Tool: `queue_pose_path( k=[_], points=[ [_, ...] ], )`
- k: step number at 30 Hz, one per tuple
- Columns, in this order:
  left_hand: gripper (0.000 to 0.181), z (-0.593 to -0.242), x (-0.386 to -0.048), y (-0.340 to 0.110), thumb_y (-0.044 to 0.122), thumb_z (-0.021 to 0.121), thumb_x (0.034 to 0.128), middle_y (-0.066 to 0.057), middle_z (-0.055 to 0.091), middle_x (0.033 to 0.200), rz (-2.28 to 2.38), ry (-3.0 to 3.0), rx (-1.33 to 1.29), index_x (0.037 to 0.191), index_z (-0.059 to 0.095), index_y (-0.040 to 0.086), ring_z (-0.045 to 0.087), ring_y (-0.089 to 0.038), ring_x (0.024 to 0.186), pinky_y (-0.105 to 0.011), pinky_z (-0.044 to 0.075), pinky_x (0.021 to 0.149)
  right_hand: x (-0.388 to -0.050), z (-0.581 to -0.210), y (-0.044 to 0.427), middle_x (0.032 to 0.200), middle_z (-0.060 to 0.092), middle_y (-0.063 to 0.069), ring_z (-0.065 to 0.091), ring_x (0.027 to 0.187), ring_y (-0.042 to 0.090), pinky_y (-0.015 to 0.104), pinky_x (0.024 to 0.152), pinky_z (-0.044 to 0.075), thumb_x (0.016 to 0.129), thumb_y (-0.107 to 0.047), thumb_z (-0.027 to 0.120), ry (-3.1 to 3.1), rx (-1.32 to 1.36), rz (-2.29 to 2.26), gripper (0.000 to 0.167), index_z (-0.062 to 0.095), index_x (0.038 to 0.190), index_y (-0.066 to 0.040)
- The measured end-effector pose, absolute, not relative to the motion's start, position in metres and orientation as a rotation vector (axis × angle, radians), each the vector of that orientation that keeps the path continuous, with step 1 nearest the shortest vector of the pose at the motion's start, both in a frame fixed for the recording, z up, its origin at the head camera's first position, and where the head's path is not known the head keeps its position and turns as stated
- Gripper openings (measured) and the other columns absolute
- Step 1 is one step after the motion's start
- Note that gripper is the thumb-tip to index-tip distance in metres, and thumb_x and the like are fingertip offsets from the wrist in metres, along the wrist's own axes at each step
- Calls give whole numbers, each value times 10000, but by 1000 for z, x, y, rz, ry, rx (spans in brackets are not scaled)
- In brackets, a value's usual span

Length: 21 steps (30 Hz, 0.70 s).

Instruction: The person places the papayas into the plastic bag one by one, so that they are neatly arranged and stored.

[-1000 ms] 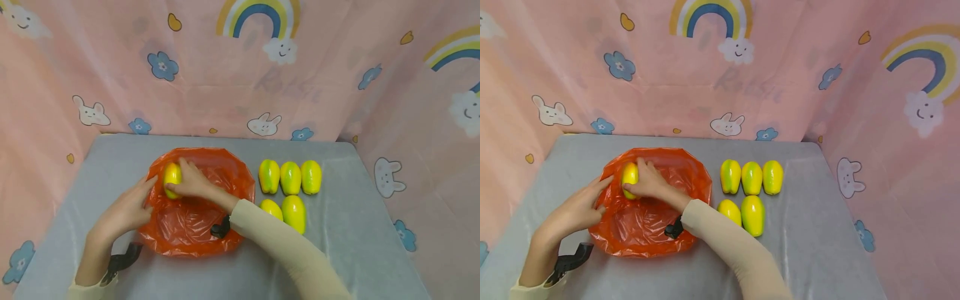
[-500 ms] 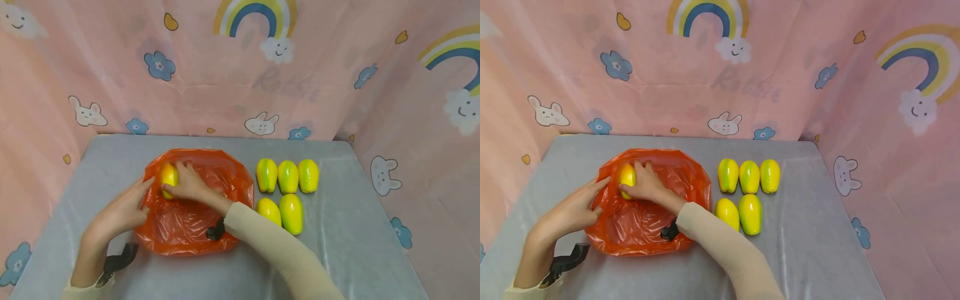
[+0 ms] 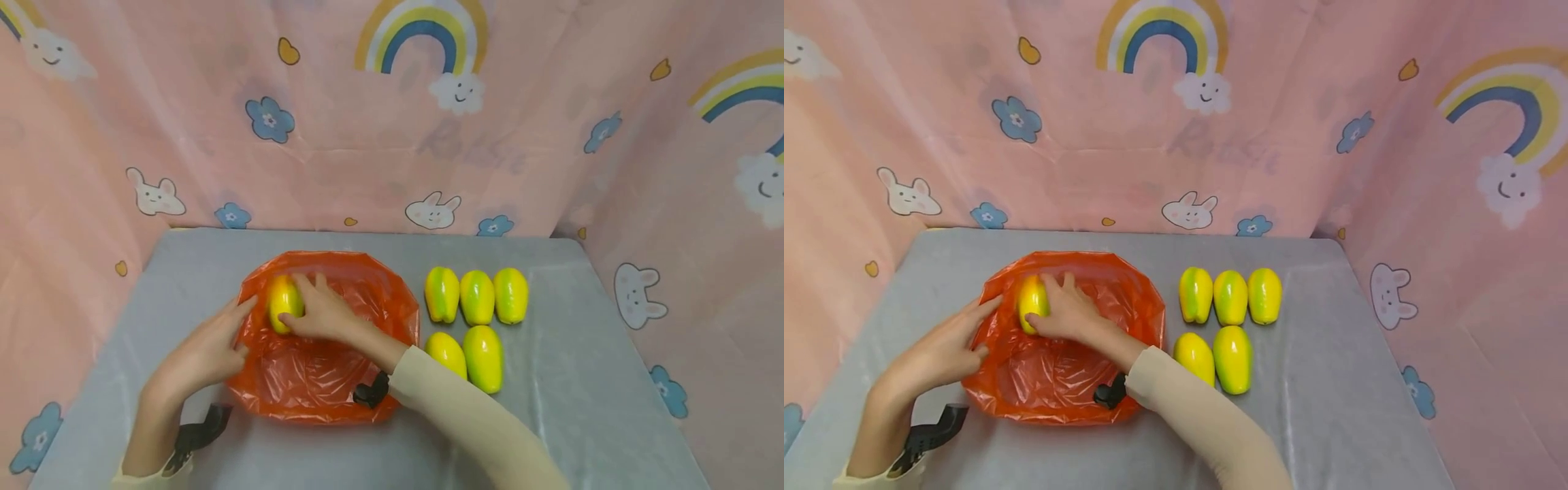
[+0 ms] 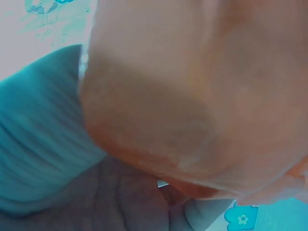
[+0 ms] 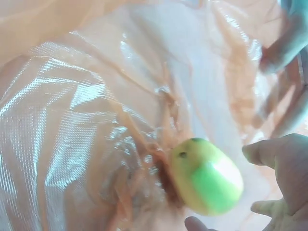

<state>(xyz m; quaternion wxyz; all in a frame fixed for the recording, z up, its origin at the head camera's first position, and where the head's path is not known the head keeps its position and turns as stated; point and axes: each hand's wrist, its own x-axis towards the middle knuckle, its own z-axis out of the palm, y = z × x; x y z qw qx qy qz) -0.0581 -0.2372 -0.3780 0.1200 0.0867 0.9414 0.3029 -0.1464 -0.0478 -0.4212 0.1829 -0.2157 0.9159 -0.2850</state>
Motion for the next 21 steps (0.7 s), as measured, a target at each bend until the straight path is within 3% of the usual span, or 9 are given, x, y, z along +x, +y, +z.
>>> queue_pose_path(
  k=[5, 12, 17, 21],
  points=[
    [818, -378, -58, -238, -79, 658, 845, -343, 314, 1675, 895, 2750, 245, 1600, 345, -90, 465, -544, 1424, -663, 543, 1038, -141, -405, -38, 1660, 344, 170, 652, 1184, 283, 474, 977, 616, 979, -462, 703, 2583, -650, -759, 804, 314, 1662, -292],
    [815, -378, -60, -241, -89, 641, 843, -338, 325, 1672, 897, 2750, 253, 1601, 342, -93, 447, -555, 1445, -696, 497, 1071, -135, -396, -27, 1714, 302, 131, 693, 1000, 213, 389, 909, 632, 983, -470, 695, 2572, -688, -744, 754, 382, 1636, -261],
    [811, -378, -62, -239, -92, 636, 844, -336, 318, 1678, 894, 2746, 263, 1601, 344, -90, 404, -563, 1482, -704, 460, 1101, -126, -389, -17, 1639, 413, 82, 699, 967, 196, 358, 881, 635, 986, -445, 704, 2584, -758, -789, 703, 439, 1604, -241],
    [811, -378, -60, -239, -95, 632, 842, -345, 306, 1679, 891, 2743, 253, 1599, 343, -95, 391, -566, 1489, -710, 445, 1113, -116, -383, -10, 1614, 455, 64, 686, 1148, 227, 404, 993, 618, 996, -447, 693, 2551, -803, -836, 669, 468, 1587, -227]
  ],
)
